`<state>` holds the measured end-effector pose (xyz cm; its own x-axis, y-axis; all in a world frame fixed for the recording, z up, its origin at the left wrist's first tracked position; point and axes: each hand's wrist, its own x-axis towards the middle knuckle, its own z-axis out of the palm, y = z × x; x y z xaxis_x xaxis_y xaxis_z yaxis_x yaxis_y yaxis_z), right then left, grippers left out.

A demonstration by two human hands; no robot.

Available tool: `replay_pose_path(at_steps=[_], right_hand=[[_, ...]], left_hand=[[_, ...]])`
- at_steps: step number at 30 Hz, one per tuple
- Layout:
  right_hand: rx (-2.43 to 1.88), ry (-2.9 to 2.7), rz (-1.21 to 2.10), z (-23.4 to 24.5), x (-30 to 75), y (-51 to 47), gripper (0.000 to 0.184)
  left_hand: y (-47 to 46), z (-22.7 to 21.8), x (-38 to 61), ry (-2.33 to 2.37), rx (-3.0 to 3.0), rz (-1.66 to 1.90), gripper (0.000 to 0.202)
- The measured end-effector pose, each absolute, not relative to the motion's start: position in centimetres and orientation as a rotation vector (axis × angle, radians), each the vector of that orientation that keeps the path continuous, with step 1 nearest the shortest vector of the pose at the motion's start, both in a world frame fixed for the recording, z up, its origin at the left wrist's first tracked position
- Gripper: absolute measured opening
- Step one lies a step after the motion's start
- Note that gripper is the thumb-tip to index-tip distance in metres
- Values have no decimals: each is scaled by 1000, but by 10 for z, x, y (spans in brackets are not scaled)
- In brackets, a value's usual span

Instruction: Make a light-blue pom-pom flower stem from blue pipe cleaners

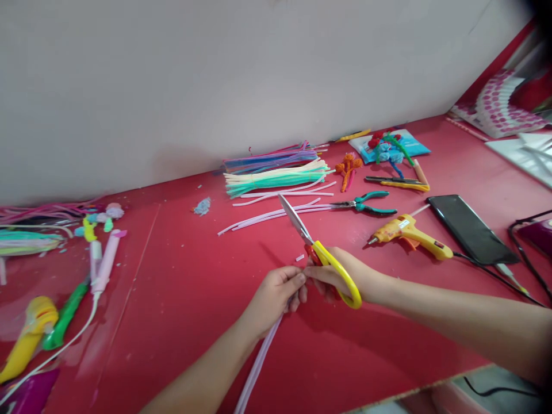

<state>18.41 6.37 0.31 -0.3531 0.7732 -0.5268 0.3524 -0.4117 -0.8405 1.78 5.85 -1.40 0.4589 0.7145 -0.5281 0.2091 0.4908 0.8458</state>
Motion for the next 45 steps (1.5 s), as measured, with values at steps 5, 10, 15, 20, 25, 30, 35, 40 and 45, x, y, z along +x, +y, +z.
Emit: replay_pose_path(at_steps=[5,10,15,20,25,30,35,40,45], right_hand=[[-1565,-1508,1757,2,189,67,34],[-1609,-1567,1718,6,191,70,38],[-1737,-1573,1737,17,213,61,41],[-1715,-1887,1763,26,232,43,44],[-1790,-1939,1719,23,228,37,43],[-1799,-1964,1676,18,229,34,45],[-1771,-1940,1733,23,228,33,40],[-1801,-1881,1744,23,225,33,39],[-1805,-1851,1697,13,227,29,36]], left_hand=[[57,-8,17,1108,1065,371,32],[58,-13,15,1137,1124,390,30],[65,-15,7,1206,995,529,24],[71,-12,2,1298,939,652,22],[73,-12,7,1297,965,670,24],[75,-13,6,1285,955,688,25],[76,-13,10,1275,979,660,24],[76,-14,12,1264,1030,604,26],[76,-17,11,1264,1035,569,26]])
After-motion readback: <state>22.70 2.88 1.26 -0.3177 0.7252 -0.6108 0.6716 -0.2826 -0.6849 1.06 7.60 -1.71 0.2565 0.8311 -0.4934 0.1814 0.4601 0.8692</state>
